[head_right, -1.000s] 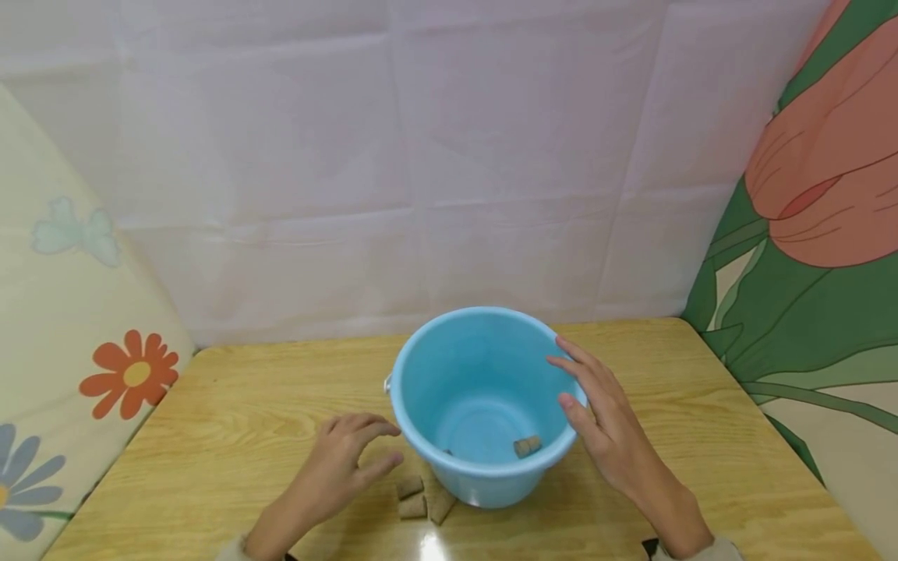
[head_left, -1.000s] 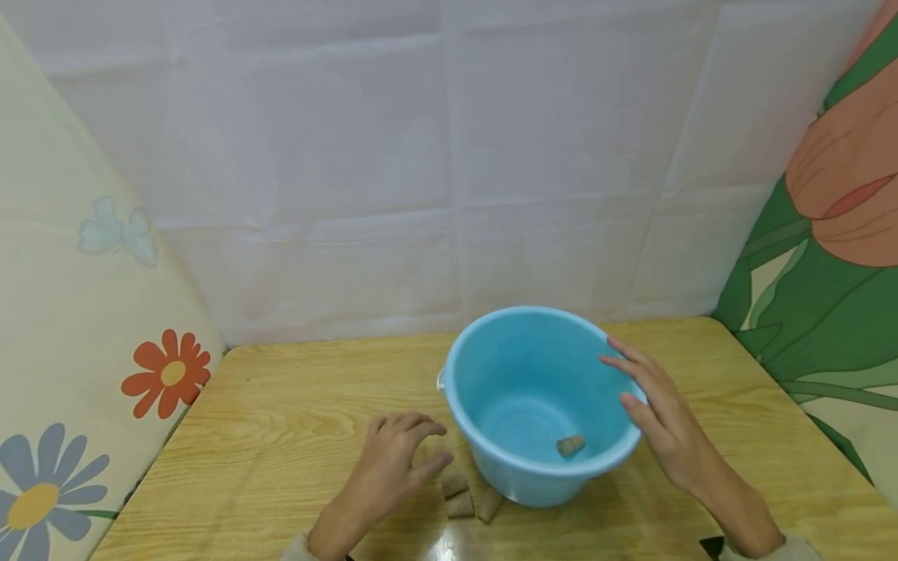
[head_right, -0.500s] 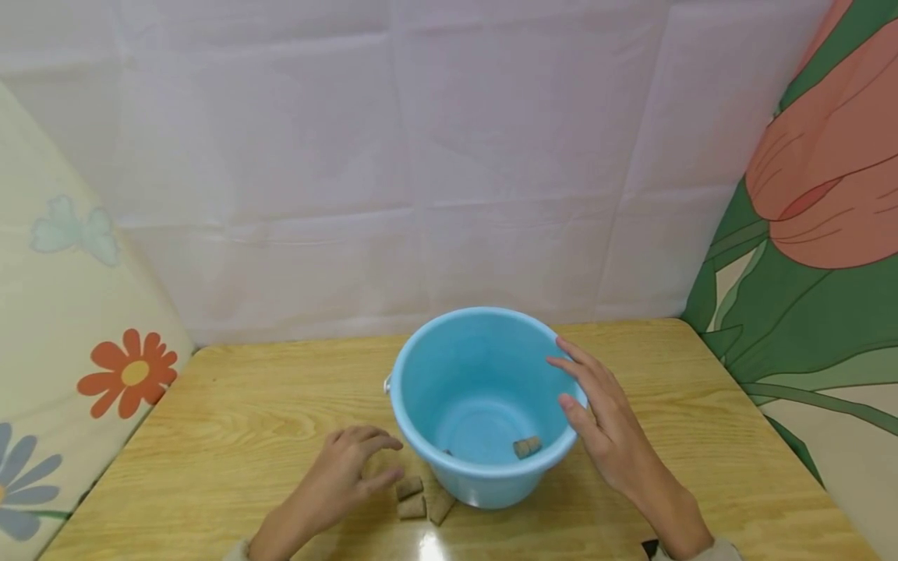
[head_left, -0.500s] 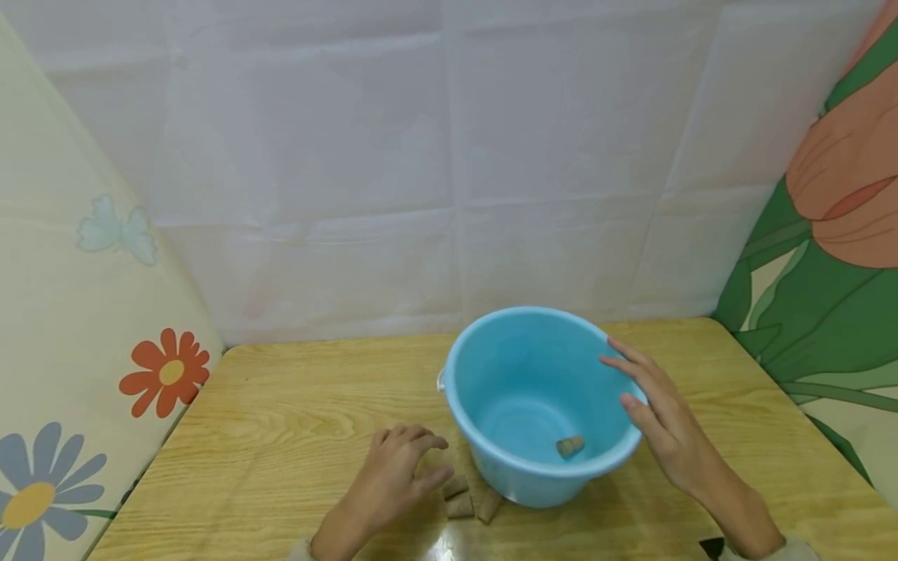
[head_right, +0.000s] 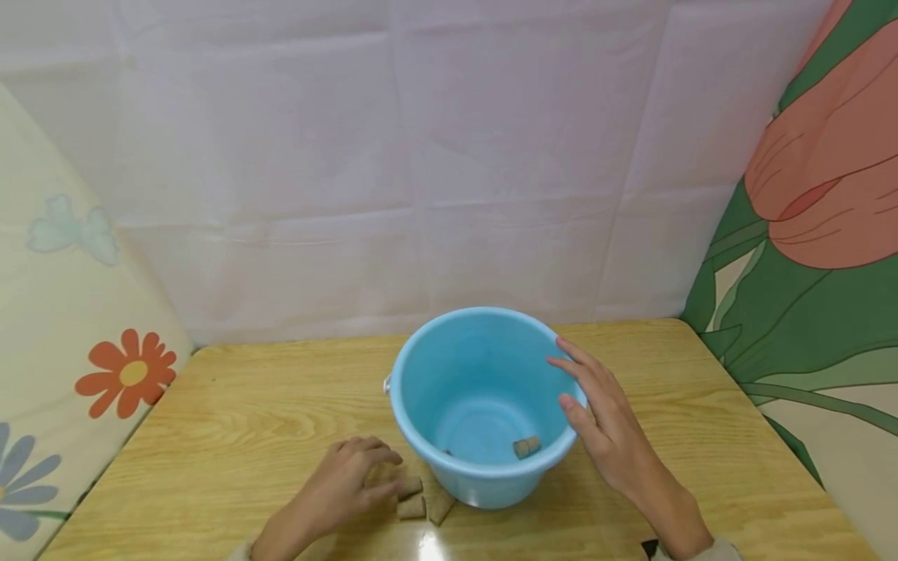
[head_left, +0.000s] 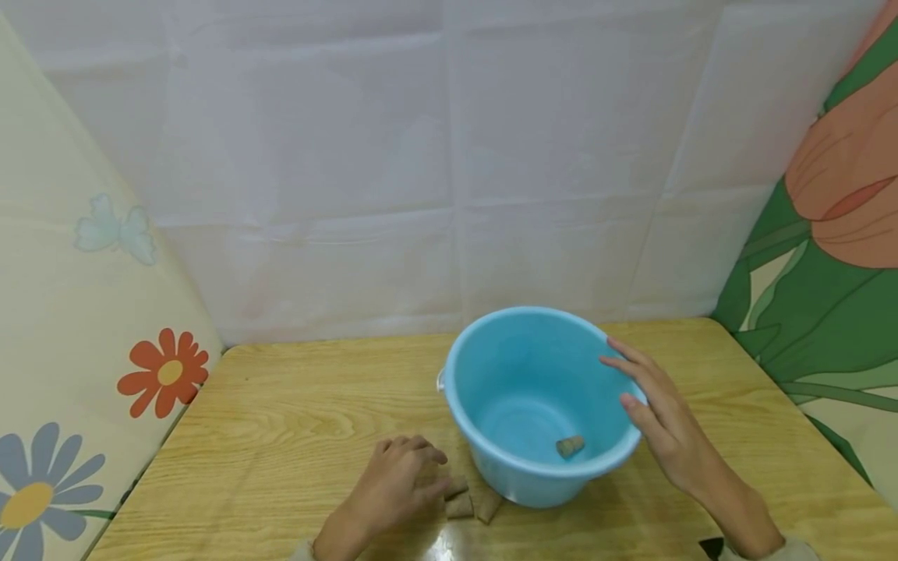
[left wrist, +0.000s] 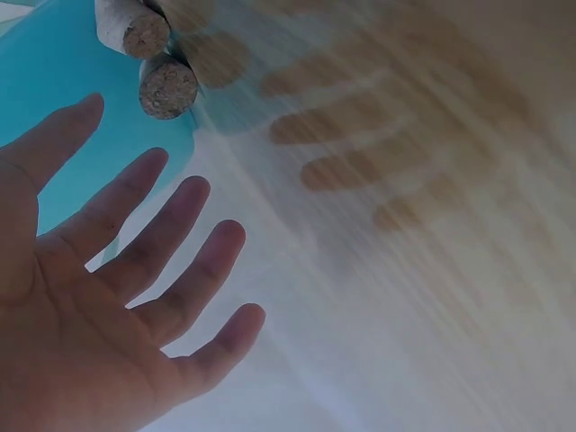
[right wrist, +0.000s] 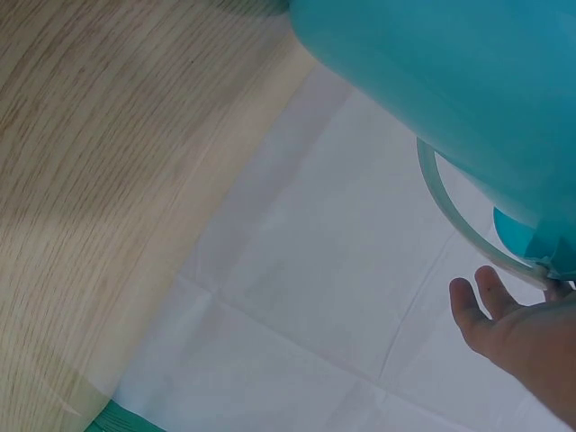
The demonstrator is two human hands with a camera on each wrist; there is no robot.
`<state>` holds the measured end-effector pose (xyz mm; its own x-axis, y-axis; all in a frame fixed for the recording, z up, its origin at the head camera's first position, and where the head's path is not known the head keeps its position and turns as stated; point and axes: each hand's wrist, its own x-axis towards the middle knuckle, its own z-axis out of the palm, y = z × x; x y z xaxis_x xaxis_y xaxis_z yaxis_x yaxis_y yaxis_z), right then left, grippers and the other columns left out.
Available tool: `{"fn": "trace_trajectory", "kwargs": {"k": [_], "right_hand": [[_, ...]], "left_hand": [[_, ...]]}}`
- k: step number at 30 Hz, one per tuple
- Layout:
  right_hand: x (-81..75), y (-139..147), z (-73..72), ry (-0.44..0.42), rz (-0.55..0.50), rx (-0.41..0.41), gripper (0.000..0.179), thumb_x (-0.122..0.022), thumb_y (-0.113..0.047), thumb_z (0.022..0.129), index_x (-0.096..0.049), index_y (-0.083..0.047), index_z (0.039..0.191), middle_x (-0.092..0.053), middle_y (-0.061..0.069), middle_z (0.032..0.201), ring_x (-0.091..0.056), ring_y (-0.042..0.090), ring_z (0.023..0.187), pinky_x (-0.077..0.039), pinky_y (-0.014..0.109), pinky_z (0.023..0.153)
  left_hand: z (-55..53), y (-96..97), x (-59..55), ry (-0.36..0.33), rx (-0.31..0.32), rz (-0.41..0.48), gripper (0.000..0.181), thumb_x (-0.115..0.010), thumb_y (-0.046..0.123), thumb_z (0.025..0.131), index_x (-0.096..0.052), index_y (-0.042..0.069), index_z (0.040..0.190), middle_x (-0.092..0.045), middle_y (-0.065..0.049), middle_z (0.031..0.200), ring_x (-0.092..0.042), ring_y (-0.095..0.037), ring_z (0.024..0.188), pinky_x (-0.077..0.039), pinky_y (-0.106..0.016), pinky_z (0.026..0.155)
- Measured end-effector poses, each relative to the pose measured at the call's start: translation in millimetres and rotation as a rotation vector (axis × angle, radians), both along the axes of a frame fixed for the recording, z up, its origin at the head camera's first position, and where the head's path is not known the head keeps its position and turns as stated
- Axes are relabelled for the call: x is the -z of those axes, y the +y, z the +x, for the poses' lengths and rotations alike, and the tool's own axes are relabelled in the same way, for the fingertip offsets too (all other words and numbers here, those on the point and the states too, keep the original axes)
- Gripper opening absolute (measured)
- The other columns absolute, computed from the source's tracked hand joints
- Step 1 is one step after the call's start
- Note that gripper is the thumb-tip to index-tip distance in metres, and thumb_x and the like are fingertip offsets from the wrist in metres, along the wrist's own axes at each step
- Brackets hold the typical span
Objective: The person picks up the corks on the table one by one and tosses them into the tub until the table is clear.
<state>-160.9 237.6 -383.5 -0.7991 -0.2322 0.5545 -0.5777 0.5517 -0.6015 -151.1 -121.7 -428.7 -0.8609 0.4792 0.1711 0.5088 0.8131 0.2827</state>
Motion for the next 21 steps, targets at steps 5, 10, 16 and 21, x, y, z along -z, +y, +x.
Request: {"fn": "trace_trajectory", "kwargs": {"k": [5, 10, 16, 21], "right_hand": [[0.0, -0.2, 0.3, -0.003, 0.0, 0.001, 0.046, -0.043, 0.0, 0.099, -0.05, -0.012, 0.143, -0.033, 0.003, 0.16, -0.025, -0.003, 0.144, -0.022, 0.005, 0.103], [0.0, -0.2, -0.1, -0.003, -0.001, 0.0, 0.046, -0.043, 0.0, 0.099, -0.051, -0.011, 0.143, -0.033, 0.003, 0.16, -0.025, -0.003, 0.145, -0.022, 0.005, 0.104], [0.3, 0.1, -0.4, -0.004, -0.002, 0.003, 0.047, -0.043, -0.001, 0.099, -0.05, -0.014, 0.143, -0.033, 0.003, 0.16, -0.024, -0.003, 0.144, -0.021, 0.006, 0.104], [1.5, 0.3, -0.9, -0.006, -0.001, 0.003, 0.045, -0.043, 0.0, 0.099, -0.051, -0.009, 0.142, -0.033, 0.003, 0.16, -0.024, -0.003, 0.144, -0.023, 0.004, 0.103]], "left_hand": [[0.5, -0.1, 2.5, -0.01, 0.007, -0.004, 0.034, -0.069, 0.048, 0.089, -0.076, 0.017, 0.1, -0.073, 0.001, 0.105, -0.065, -0.023, 0.097, -0.049, -0.052, 0.088], [0.7, 0.3, 3.8, -0.043, 0.015, -0.011, 0.028, -0.071, 0.043, 0.088, -0.076, 0.018, 0.1, -0.072, 0.001, 0.104, -0.064, -0.022, 0.096, -0.051, -0.053, 0.089], [1.5, 0.2, 6.2, -0.086, 0.021, -0.016, 0.021, -0.072, 0.039, 0.089, -0.077, 0.019, 0.095, -0.071, 0.005, 0.103, -0.062, -0.019, 0.095, -0.05, -0.052, 0.089], [1.5, 1.5, 8.0, -0.123, 0.0, -0.02, 0.021, -0.07, 0.039, 0.09, -0.078, 0.019, 0.091, -0.07, 0.007, 0.104, -0.061, -0.018, 0.097, -0.049, -0.05, 0.09]]}}
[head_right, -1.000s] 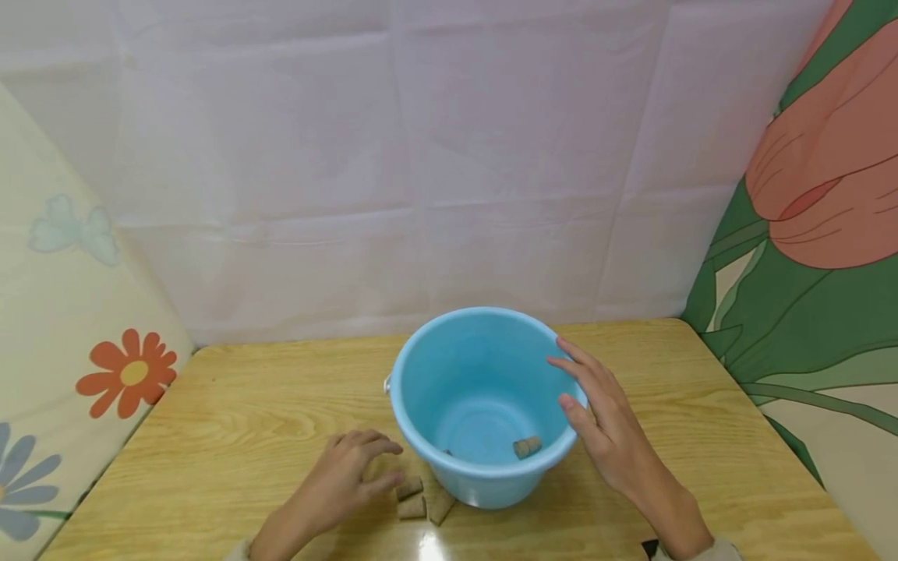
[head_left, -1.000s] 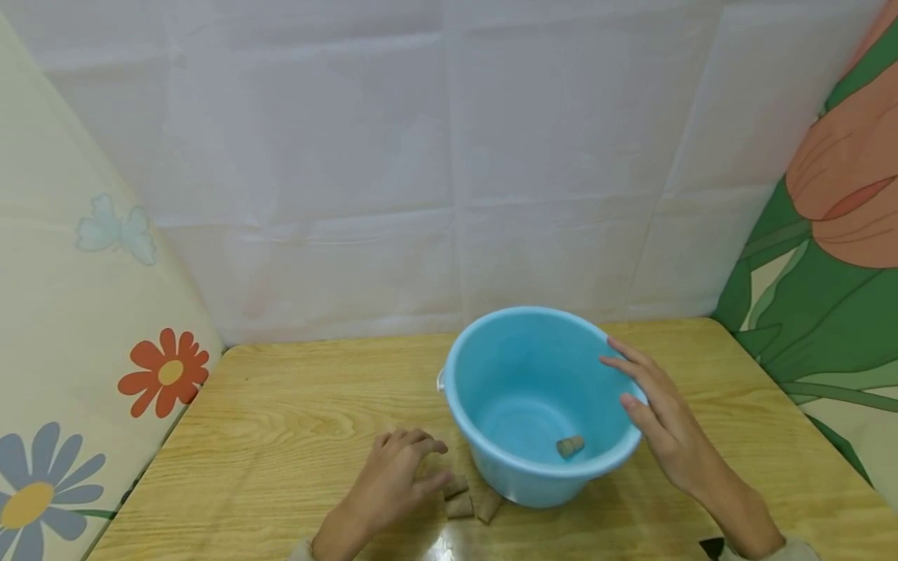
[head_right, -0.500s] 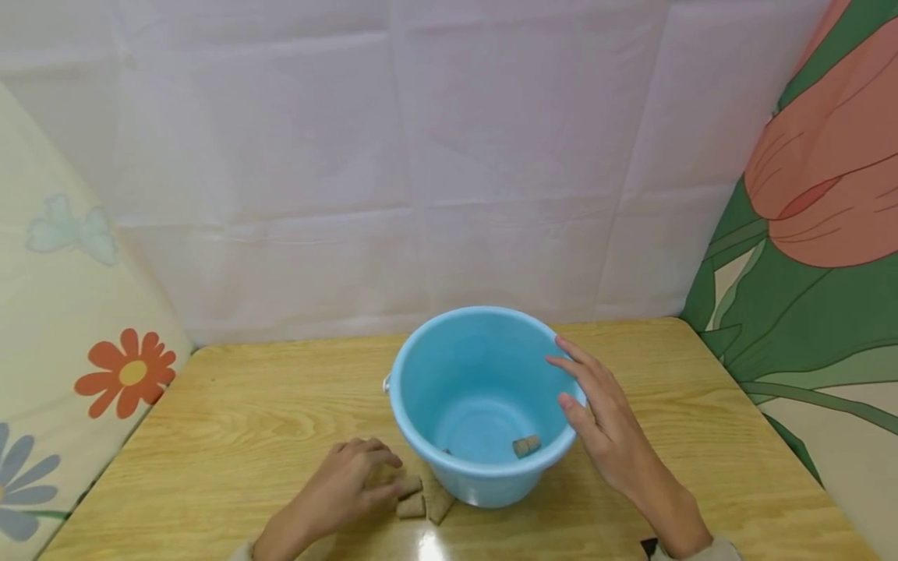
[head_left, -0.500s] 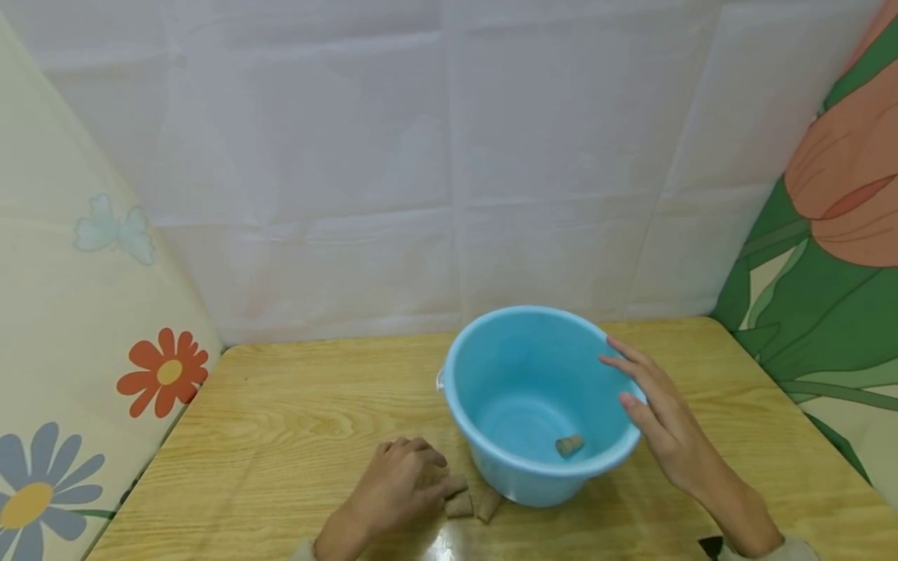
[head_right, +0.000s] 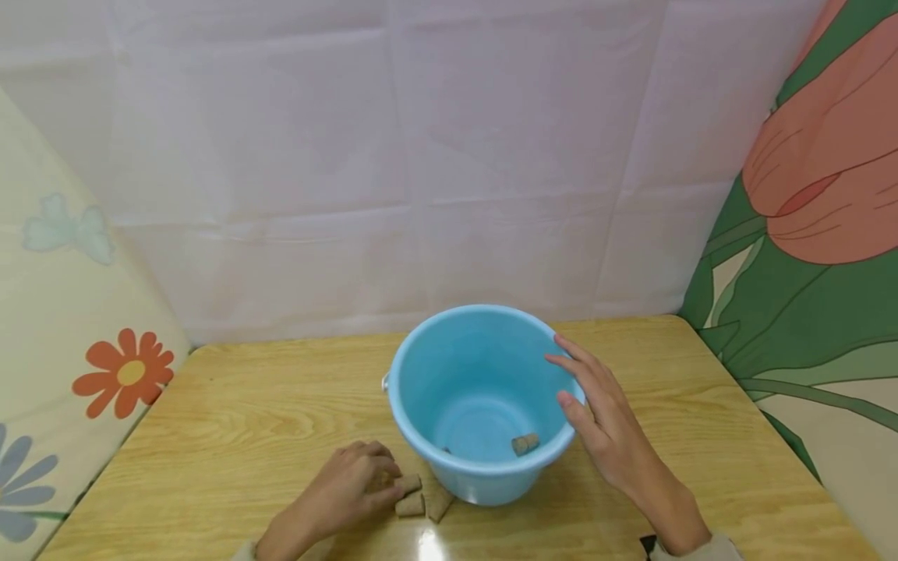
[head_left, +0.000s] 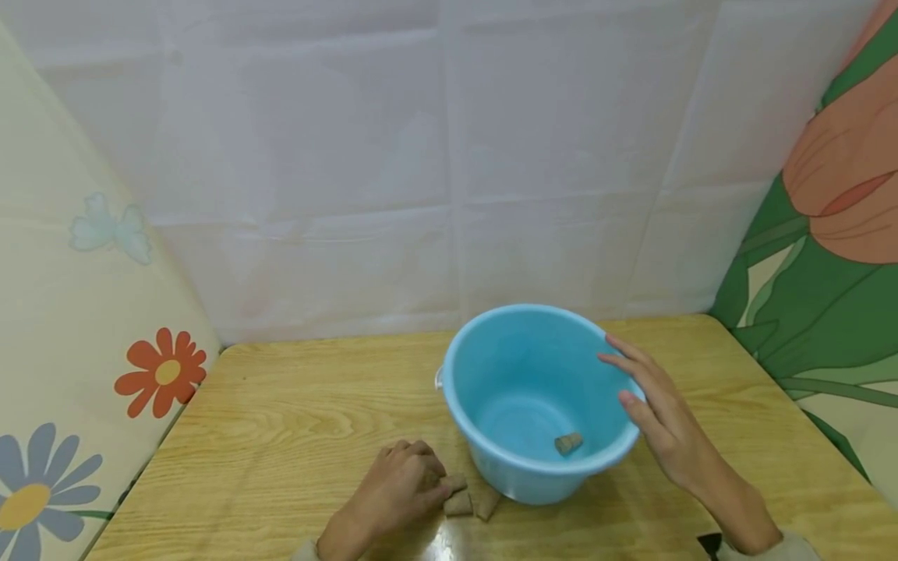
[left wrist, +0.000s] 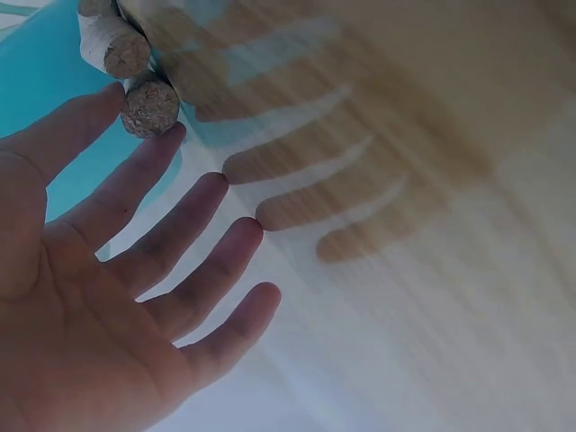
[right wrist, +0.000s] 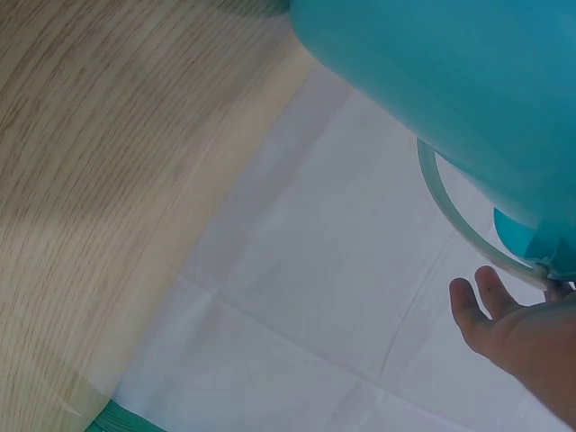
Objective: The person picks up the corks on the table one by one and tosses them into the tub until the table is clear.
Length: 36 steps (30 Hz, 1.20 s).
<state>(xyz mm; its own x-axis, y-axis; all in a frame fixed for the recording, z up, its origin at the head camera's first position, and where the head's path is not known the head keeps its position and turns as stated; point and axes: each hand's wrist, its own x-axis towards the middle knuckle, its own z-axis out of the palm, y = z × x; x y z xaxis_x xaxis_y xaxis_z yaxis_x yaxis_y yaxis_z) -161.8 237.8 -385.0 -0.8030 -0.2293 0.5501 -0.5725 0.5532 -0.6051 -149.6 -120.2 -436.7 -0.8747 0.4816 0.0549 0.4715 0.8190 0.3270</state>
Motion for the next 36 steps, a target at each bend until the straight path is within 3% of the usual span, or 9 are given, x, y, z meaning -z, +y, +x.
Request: {"fn": "trace_trajectory", "kwargs": {"k": [14, 19, 24, 29, 36], "right_hand": [[0.7, 0, -0.6, 0.003, -0.002, -0.005, 0.045, -0.043, 0.0, 0.099, -0.051, -0.008, 0.142, -0.033, 0.005, 0.16, -0.025, -0.003, 0.145, -0.023, 0.004, 0.103], [1.2, 0, -0.7, 0.006, -0.001, -0.002, 0.044, -0.043, 0.0, 0.098, -0.051, -0.007, 0.141, -0.034, 0.004, 0.159, -0.025, -0.003, 0.144, -0.024, 0.004, 0.103], [0.4, 0, -0.5, 0.003, 0.0, -0.004, 0.044, -0.043, 0.0, 0.099, -0.051, -0.007, 0.141, -0.033, 0.004, 0.159, -0.025, -0.003, 0.144, -0.023, 0.003, 0.103], [-1.1, 0, 0.9, 0.001, -0.003, -0.005, 0.046, -0.042, -0.001, 0.099, -0.051, -0.011, 0.143, -0.033, 0.005, 0.16, -0.024, -0.004, 0.144, -0.023, 0.004, 0.103], [-1.6, -1, 1.9, 0.014, 0.001, -0.003, 0.048, -0.044, 0.0, 0.098, -0.051, -0.015, 0.143, -0.033, 0.003, 0.16, -0.025, -0.004, 0.144, -0.022, 0.003, 0.102]], "left_hand": [[-1.2, -0.1, -2.3, 0.06, 0.025, 0.014, 0.037, -0.062, 0.05, 0.094, -0.078, 0.023, 0.075, -0.071, 0.01, 0.094, -0.061, -0.015, 0.09, -0.051, -0.042, 0.079], [-3.4, -3.3, -6.8, 0.11, 0.038, 0.025, 0.026, -0.066, 0.042, 0.092, -0.077, 0.022, 0.08, -0.073, 0.005, 0.097, -0.064, -0.017, 0.09, -0.053, -0.042, 0.078], [-3.8, -6.8, -13.0, 0.138, 0.018, 0.044, 0.017, -0.074, 0.031, 0.086, -0.075, 0.015, 0.092, -0.072, -0.002, 0.102, -0.065, -0.021, 0.092, -0.054, -0.046, 0.082], [-6.3, -8.7, -18.0, 0.196, -0.014, 0.085, 0.017, -0.074, 0.03, 0.087, -0.075, 0.013, 0.09, -0.073, -0.001, 0.099, -0.066, -0.02, 0.092, -0.055, -0.043, 0.082], [-9.8, -13.3, -26.1, 0.271, -0.106, 0.156, 0.023, -0.073, 0.039, 0.089, -0.073, 0.017, 0.083, -0.073, 0.003, 0.094, -0.068, -0.02, 0.092, -0.057, -0.041, 0.082]]}}
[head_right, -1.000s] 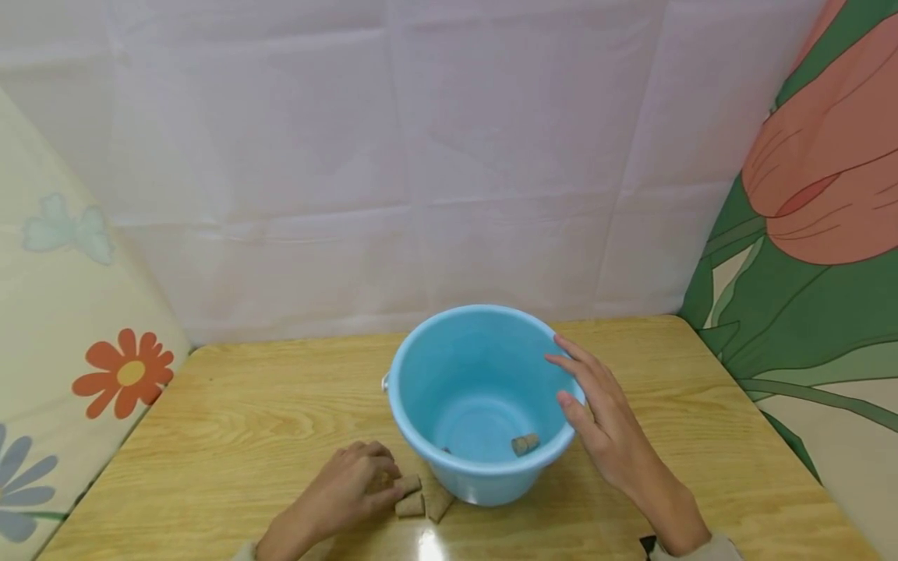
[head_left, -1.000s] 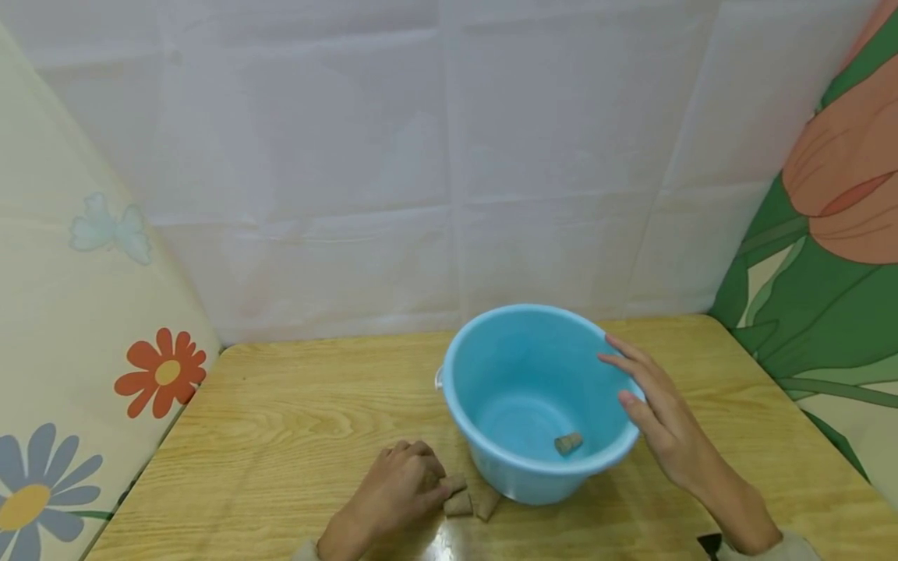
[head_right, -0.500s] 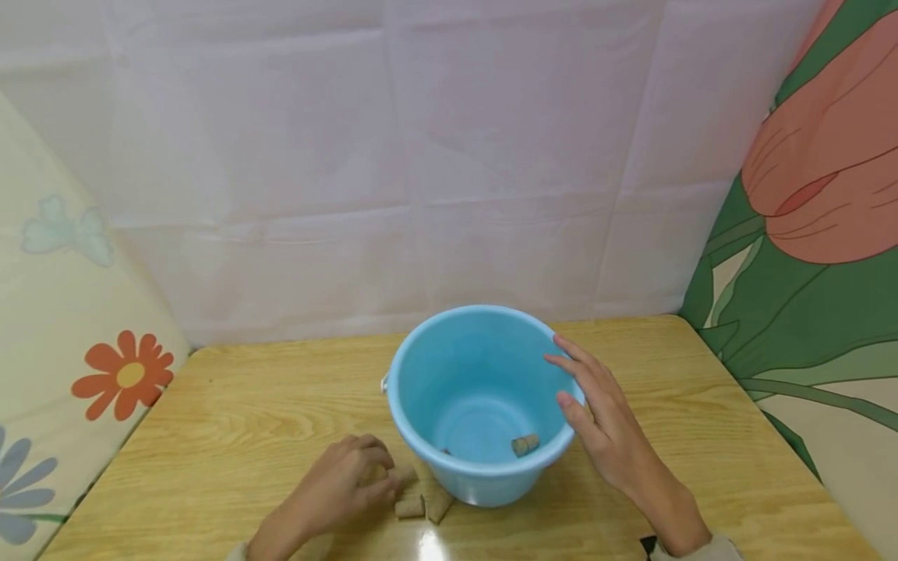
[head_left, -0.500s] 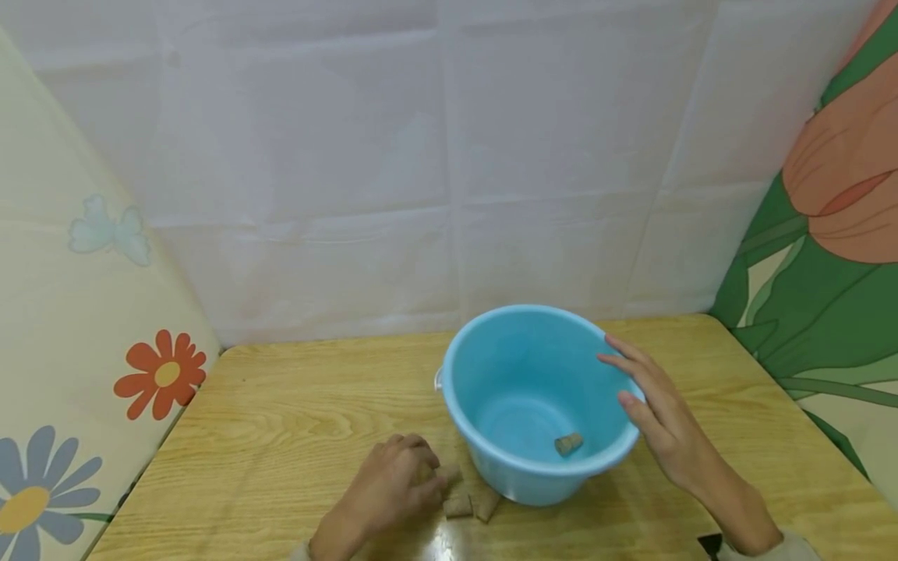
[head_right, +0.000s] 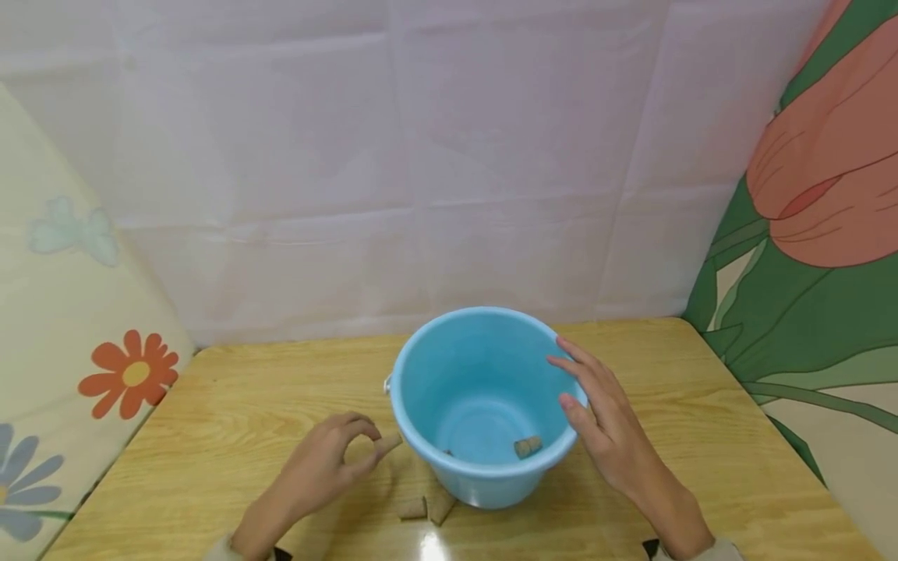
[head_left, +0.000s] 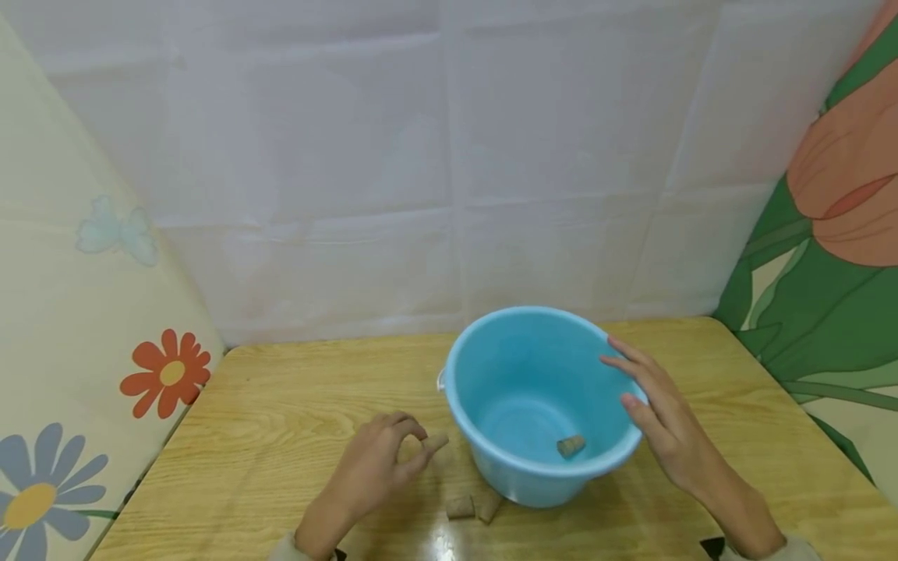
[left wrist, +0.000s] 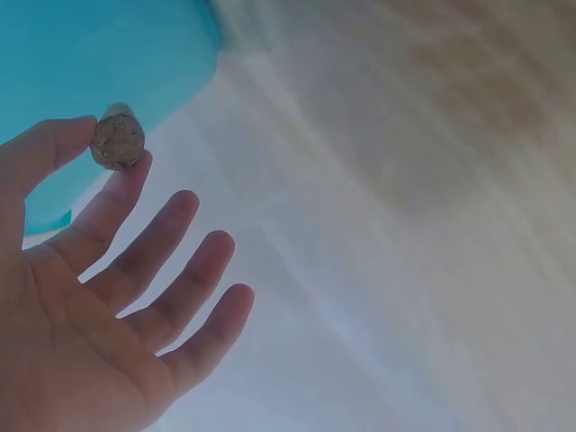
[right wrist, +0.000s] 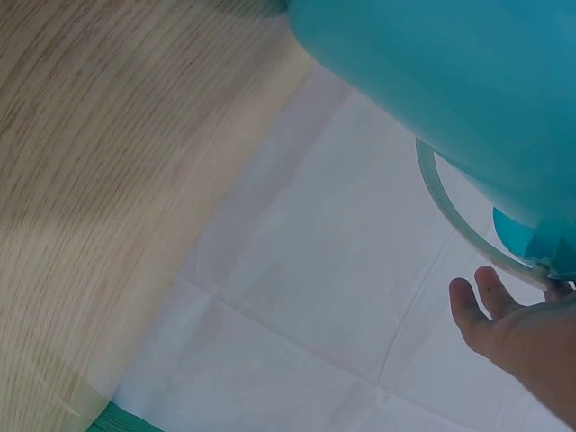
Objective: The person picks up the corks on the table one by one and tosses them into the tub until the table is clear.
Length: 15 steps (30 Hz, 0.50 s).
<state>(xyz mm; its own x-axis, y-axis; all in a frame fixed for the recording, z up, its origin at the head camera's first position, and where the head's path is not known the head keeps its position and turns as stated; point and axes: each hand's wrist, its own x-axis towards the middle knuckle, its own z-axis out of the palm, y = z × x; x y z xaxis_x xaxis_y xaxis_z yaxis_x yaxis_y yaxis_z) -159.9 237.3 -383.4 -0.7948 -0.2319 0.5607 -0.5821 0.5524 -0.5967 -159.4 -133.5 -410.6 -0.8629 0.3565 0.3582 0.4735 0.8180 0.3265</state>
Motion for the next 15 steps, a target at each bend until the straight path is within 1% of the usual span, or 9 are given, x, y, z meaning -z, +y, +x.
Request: {"fn": "trace_trajectory", "kwargs": {"k": [2, 4, 6, 9, 15], "right_hand": [[0.3, 0, 0.0, 0.0, -0.001, 0.0, 0.048, -0.044, 0.0, 0.098, -0.051, -0.015, 0.143, -0.033, 0.003, 0.16, -0.025, -0.004, 0.144, -0.023, 0.003, 0.102], [0.6, 0, 0.0, 0.001, -0.001, 0.001, 0.048, -0.044, 0.001, 0.098, -0.051, -0.014, 0.143, -0.034, 0.003, 0.159, -0.025, -0.004, 0.144, -0.023, 0.003, 0.102], [0.8, 0, -0.1, 0.0, -0.003, -0.002, 0.047, -0.044, 0.0, 0.098, -0.051, -0.014, 0.143, -0.033, 0.003, 0.16, -0.025, -0.004, 0.144, -0.023, 0.003, 0.102], [1.1, 1, -0.5, 0.004, -0.002, -0.006, 0.047, -0.043, 0.001, 0.098, -0.051, -0.012, 0.143, -0.033, 0.004, 0.16, -0.025, -0.003, 0.144, -0.023, 0.003, 0.103], [2.1, 1, -1.8, 0.01, -0.002, -0.012, 0.047, -0.043, 0.002, 0.098, -0.051, -0.009, 0.142, -0.033, 0.005, 0.16, -0.025, -0.002, 0.145, -0.022, 0.004, 0.105]], "left_hand": [[-1.0, -0.2, -2.1, 0.019, -0.017, 0.02, 0.024, -0.073, 0.042, 0.089, -0.072, 0.019, 0.08, -0.073, 0.004, 0.092, -0.069, -0.02, 0.092, -0.057, -0.04, 0.082], [-1.5, -0.2, -3.6, 0.038, -0.024, 0.031, 0.022, -0.074, 0.04, 0.088, -0.072, 0.019, 0.08, -0.074, 0.004, 0.092, -0.069, -0.021, 0.092, -0.057, -0.04, 0.083], [-1.5, -0.1, -5.1, 0.054, -0.036, 0.041, 0.017, -0.076, 0.035, 0.086, -0.072, 0.02, 0.081, -0.074, 0.003, 0.093, -0.07, -0.022, 0.094, -0.057, -0.041, 0.084], [-2.2, -0.3, -8.0, 0.096, -0.052, 0.064, 0.011, -0.078, 0.027, 0.083, -0.072, 0.018, 0.083, -0.074, 0.002, 0.095, -0.07, -0.022, 0.096, -0.057, -0.041, 0.085], [-5.5, -2.3, -15.9, 0.178, -0.076, 0.132, 0.011, -0.079, 0.021, 0.081, -0.072, 0.016, 0.087, -0.073, 0.003, 0.095, -0.069, -0.021, 0.096, -0.058, -0.041, 0.084]]}}
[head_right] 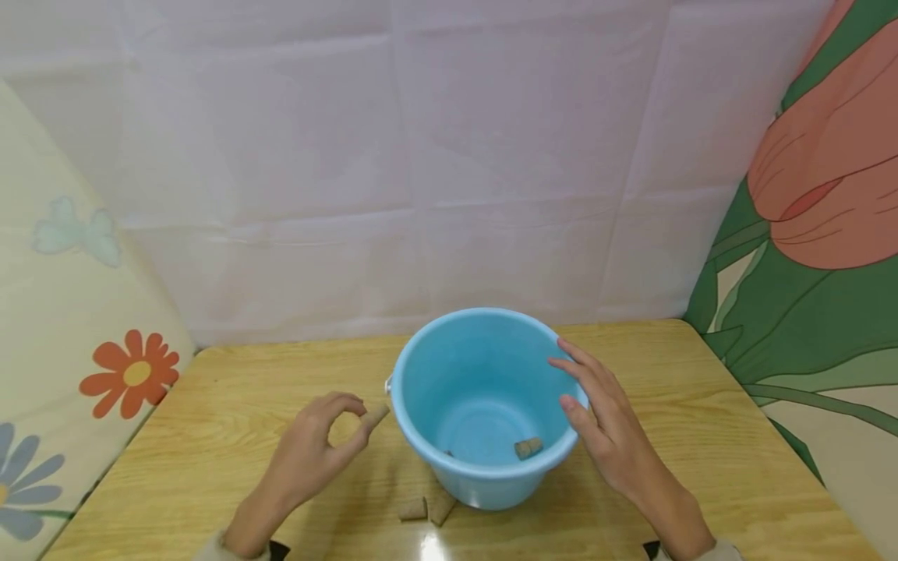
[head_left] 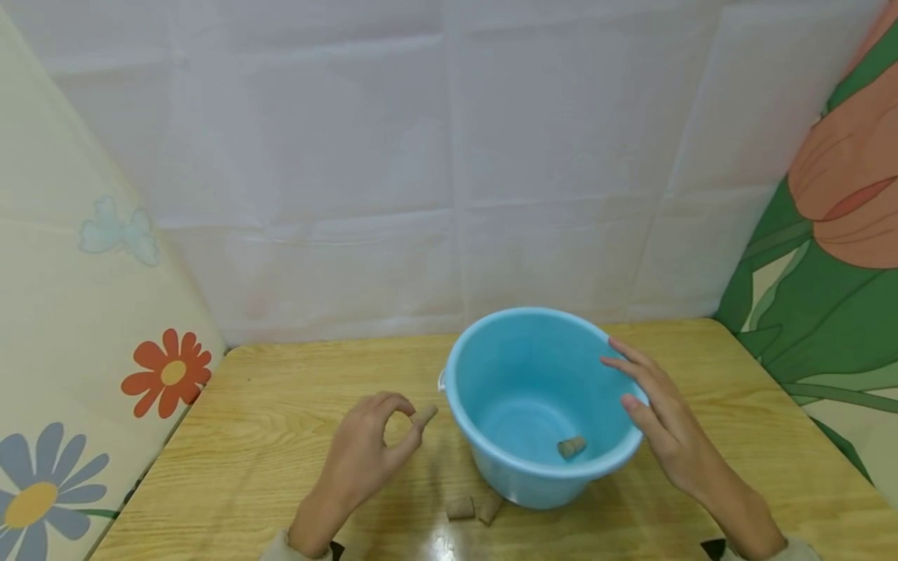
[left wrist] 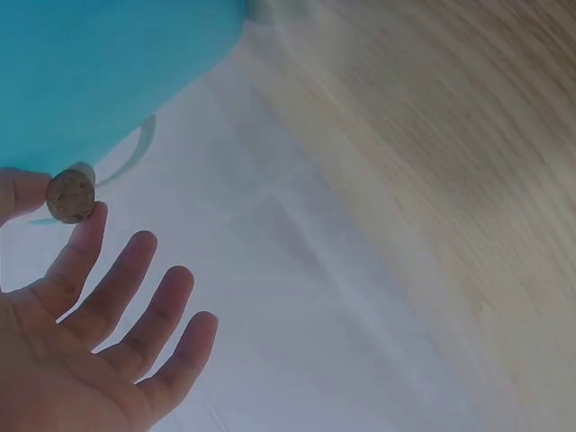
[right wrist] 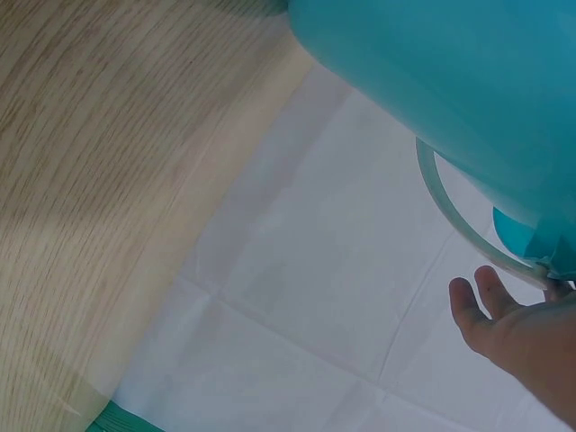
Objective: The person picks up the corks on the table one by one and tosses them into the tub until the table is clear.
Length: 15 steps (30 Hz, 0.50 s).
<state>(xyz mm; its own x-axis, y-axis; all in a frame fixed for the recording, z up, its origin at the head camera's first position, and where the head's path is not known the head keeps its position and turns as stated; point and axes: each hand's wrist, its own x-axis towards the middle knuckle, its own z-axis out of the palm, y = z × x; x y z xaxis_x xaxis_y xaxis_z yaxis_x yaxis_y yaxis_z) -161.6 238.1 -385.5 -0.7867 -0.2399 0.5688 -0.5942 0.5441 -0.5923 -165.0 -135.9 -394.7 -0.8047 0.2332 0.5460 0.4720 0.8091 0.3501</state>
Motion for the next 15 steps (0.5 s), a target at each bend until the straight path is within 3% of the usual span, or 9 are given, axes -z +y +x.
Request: {"fn": "trace_trajectory", "kwargs": {"k": [15], "right_hand": [[0.2, 1, -1.3, 0.004, 0.001, -0.003, 0.048, -0.042, 0.002, 0.098, -0.05, -0.01, 0.143, -0.033, 0.01, 0.159, -0.024, -0.001, 0.146, -0.021, 0.006, 0.106]], "left_hand": [[-2.6, -1.1, -22.7, 0.142, -0.032, 0.099, 0.017, -0.077, 0.022, 0.083, -0.071, 0.013, 0.095, -0.073, -0.002, 0.098, -0.067, -0.02, 0.093, -0.057, -0.039, 0.08]]}}
